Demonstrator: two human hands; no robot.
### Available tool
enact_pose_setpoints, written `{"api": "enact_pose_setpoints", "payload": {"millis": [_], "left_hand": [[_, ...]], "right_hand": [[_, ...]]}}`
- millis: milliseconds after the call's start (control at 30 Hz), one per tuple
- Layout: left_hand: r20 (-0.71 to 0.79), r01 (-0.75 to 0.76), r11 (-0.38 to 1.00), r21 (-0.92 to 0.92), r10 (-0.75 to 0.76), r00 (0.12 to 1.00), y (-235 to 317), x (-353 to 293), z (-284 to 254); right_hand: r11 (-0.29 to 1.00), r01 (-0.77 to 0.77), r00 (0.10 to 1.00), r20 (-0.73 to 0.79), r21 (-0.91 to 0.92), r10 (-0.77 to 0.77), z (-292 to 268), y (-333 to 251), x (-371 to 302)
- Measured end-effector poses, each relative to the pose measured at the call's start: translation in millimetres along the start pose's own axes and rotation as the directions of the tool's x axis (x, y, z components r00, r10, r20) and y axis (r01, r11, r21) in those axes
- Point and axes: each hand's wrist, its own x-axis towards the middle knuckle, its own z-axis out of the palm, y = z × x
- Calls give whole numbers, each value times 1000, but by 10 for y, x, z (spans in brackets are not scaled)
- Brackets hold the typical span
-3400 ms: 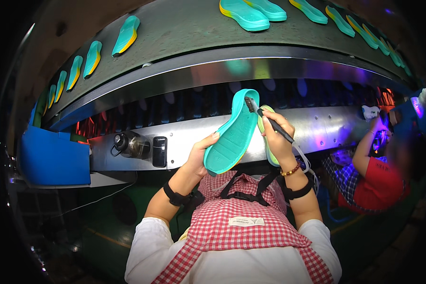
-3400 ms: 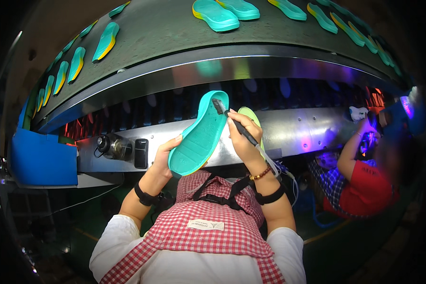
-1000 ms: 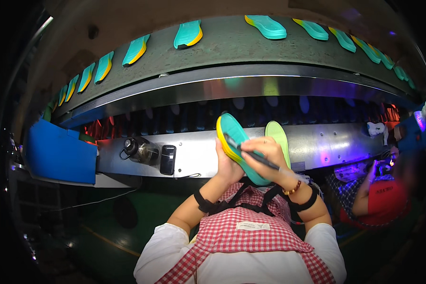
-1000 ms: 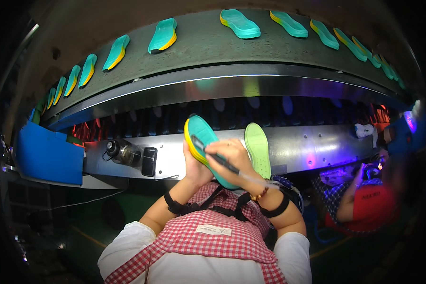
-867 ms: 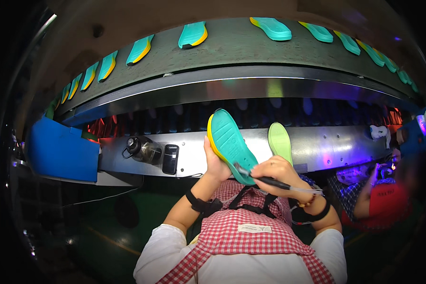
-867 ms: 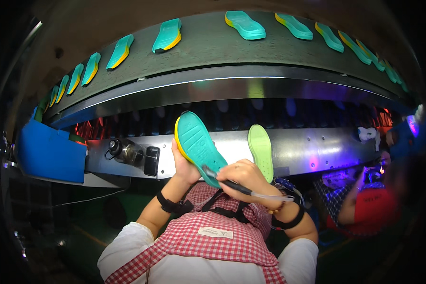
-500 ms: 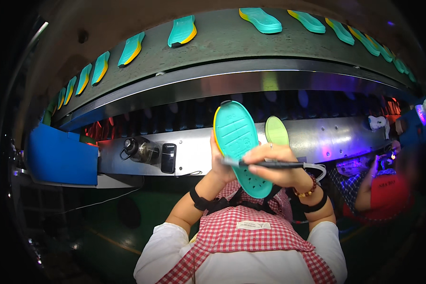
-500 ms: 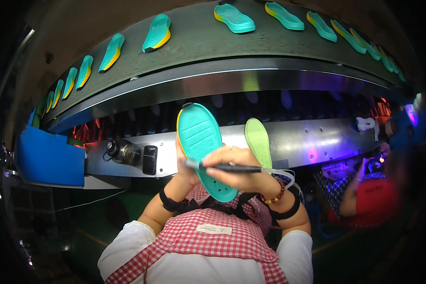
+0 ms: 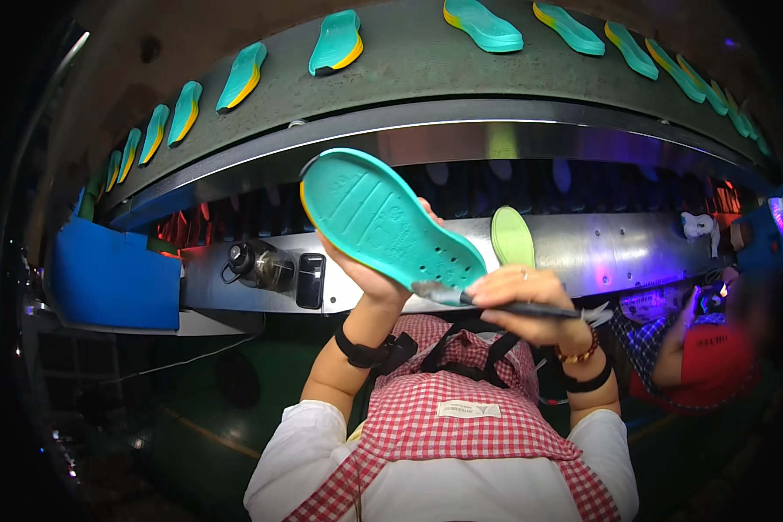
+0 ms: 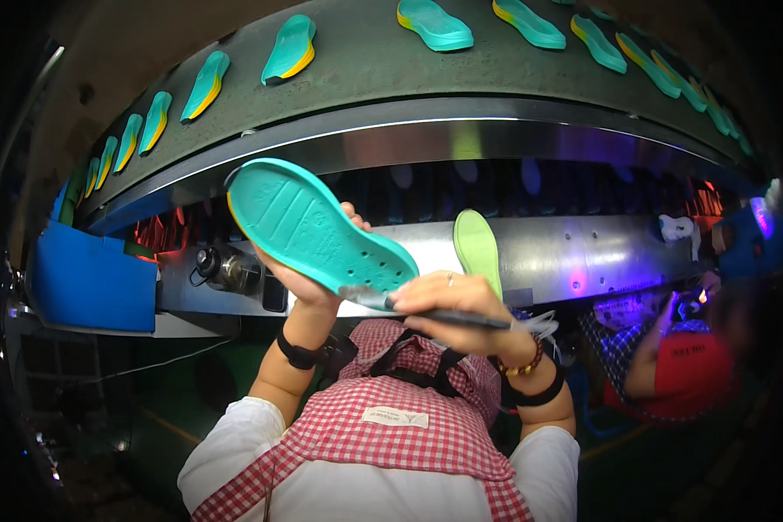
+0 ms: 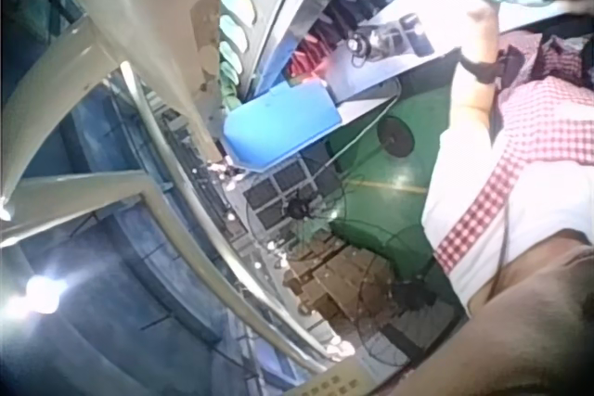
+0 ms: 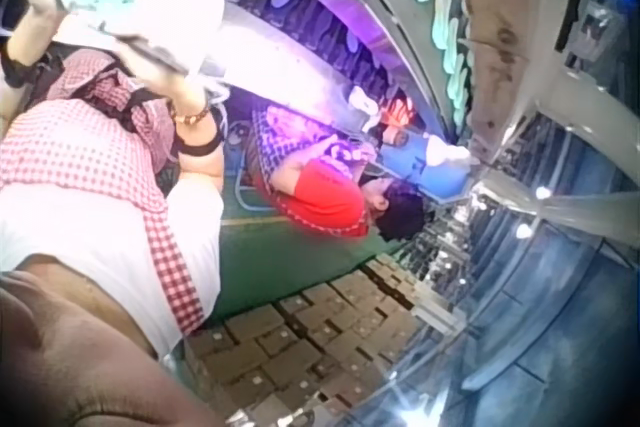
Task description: Applying glue or adhesive to the inside of shoe outsoles using a brush before placing them on a conveyor.
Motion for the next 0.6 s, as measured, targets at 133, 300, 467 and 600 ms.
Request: {"api": "enact_pose_setpoints", "payload": {"millis": [133, 300, 467, 600], "left_hand": [[-51, -81, 997, 14, 82, 995, 47, 25, 143], [8, -83, 996, 32, 83, 996, 64, 37, 136], [12, -12, 999, 34, 12, 1000, 125, 33, 228], [-23, 107, 982, 154, -104, 994, -179, -187, 319]], "right_hand": [[987, -36, 999, 10, 159, 35, -69, -21, -73], [987, -73, 995, 73, 142, 63, -58, 27, -44], [819, -230, 954, -46, 525, 297, -78, 184, -116], [374, -137, 867, -72, 917, 493, 192, 105, -60]]}}
